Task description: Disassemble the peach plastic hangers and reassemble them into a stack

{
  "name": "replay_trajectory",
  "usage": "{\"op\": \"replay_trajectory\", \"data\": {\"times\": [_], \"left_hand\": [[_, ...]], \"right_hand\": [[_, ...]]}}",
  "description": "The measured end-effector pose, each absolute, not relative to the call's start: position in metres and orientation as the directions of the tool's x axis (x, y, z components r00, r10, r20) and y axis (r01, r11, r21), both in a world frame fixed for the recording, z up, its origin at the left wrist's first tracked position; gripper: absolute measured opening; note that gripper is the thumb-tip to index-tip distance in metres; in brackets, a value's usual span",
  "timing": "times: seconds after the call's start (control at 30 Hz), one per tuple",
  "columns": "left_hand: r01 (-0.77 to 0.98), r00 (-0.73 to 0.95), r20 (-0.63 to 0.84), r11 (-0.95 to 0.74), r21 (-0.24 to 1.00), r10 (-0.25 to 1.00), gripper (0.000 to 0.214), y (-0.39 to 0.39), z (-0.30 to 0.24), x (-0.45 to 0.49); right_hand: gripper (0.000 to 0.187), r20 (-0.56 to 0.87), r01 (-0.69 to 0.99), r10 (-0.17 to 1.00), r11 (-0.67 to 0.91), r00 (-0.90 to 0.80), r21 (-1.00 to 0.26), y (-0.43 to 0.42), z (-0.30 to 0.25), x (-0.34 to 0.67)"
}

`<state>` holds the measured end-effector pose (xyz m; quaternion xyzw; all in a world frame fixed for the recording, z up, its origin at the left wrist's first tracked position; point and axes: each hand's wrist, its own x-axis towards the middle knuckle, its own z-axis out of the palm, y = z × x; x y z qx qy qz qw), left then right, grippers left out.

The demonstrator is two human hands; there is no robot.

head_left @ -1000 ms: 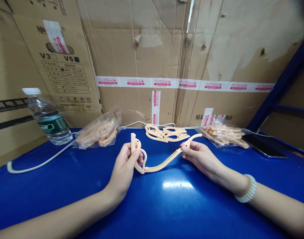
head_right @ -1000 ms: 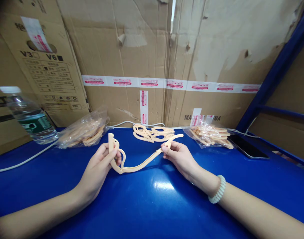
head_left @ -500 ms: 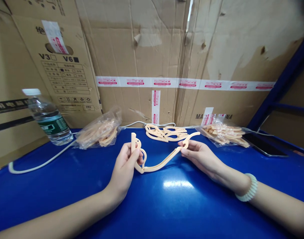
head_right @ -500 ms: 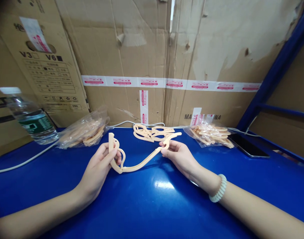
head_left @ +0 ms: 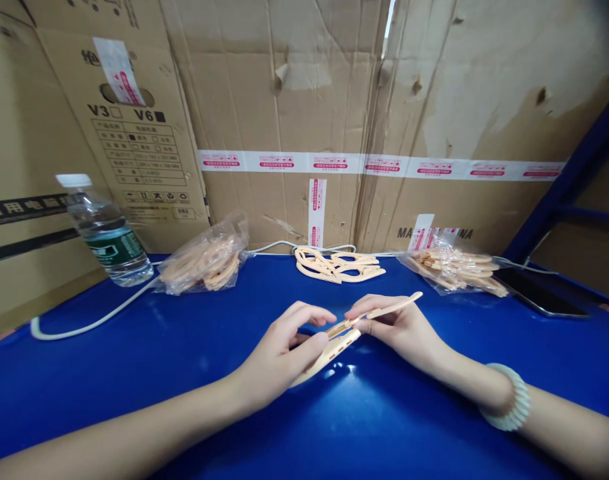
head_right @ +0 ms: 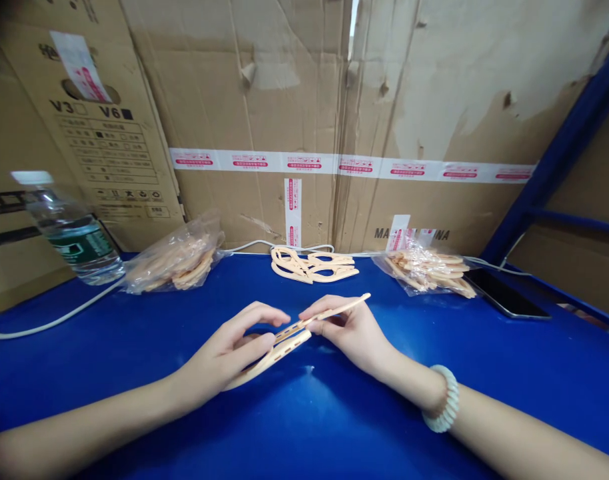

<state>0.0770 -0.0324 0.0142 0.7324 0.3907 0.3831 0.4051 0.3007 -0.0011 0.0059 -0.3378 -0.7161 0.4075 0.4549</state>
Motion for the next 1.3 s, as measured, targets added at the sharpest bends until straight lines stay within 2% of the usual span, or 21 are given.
{"op": "replay_trajectory", "data": {"times": [0.13,0.23,0.37,0.7,1.3], "left_hand": [[0.271,0.498,0.107,-0.272,0.923,0.860,0.028,-0.0274,0.0093,0.0791],[0.313,0.542,0.058,-0.265,0.912,0.839,0.027,-0.0289,0.0111,0.0800],[0.362,0.544,0.066,-0.304,0.881,0.837,0.028,-0.0318,0.0162,0.0808],[0.348,0.558,0.086,-0.327,0.879,0.825,0.027,-0.0302,0.0153,0.0786],[0.321,0.544,0.089,-0.305,0.896,0.835,0.027,-0.0315,0.0157,0.0799]], "right_hand": [[0.009,0.476,0.115,0.788,0.555,-0.391,-0.824,-0.0072,0.0033,0.2972],[0.010,0.496,0.134,0.749,0.601,-0.440,-0.788,-0.0097,0.0031,0.2968],[0.012,0.508,0.151,0.713,0.639,-0.482,-0.754,-0.0115,0.0050,0.2972],[0.016,0.539,0.130,0.675,0.676,-0.505,-0.725,-0.0099,0.0076,0.3004],[0.016,0.551,0.171,0.669,0.699,-0.499,-0.694,-0.0081,0.0041,0.3022]]}}
